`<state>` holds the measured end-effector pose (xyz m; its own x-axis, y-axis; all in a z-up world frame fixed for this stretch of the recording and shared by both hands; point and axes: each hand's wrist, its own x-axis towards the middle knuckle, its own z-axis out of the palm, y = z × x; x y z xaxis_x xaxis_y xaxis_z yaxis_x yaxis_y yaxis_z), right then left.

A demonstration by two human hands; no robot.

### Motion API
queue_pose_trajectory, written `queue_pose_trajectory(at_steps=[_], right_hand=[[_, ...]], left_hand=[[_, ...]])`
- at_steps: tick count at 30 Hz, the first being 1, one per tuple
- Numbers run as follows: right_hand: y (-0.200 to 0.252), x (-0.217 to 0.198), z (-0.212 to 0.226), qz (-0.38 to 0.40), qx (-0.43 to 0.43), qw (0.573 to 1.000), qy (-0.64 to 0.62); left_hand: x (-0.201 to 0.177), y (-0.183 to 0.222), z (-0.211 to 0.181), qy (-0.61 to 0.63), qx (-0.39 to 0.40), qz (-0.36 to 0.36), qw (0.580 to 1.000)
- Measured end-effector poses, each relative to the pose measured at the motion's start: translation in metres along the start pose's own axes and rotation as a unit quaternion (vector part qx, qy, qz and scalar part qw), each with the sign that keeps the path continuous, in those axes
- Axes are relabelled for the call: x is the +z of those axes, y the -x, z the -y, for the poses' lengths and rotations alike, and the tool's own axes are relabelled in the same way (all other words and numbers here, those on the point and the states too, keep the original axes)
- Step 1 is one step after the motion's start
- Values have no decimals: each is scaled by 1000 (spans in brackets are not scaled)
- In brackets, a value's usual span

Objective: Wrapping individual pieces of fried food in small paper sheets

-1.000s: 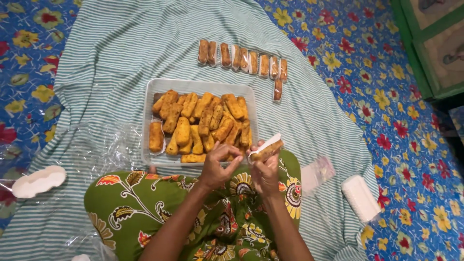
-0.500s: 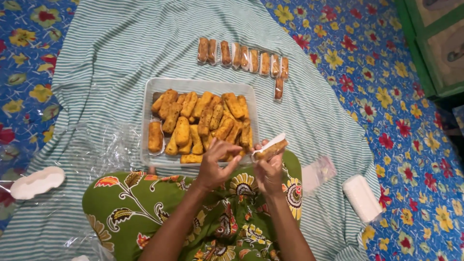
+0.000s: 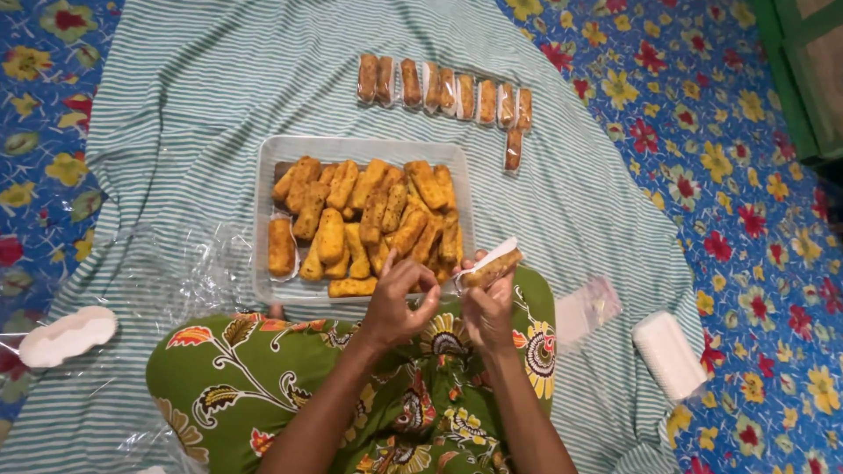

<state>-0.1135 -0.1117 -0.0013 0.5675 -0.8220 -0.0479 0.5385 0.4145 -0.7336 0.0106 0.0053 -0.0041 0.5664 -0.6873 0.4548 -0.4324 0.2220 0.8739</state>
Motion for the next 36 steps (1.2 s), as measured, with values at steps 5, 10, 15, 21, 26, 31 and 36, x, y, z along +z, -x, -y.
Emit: queue_pose_trajectory(at_steps=[5, 10, 15, 21, 26, 31, 36], right_hand=[[0, 14, 11, 13, 26, 999, 35], [-1, 9, 4, 13, 15, 999, 48], [4, 5, -3, 3, 13, 999, 30], [7, 15, 1, -1, -5, 1000, 9], [11, 14, -4, -3, -25, 1000, -9], [12, 25, 10, 6, -2, 1000, 27], [17, 33, 11, -13, 0, 1000, 28]], left_hand=[[-7, -14, -26, -22, 22, -1, 1000], [2, -10, -21, -76, 90, -14, 993], [1, -11, -30, -123, 139, -37, 982], [-1, -13, -42, -162, 194, -62, 966], [1, -7, -38, -124, 166, -62, 976], [0, -10, -45, -127, 175, -81, 973], [-2, -11, -47, -189, 232, -79, 951]])
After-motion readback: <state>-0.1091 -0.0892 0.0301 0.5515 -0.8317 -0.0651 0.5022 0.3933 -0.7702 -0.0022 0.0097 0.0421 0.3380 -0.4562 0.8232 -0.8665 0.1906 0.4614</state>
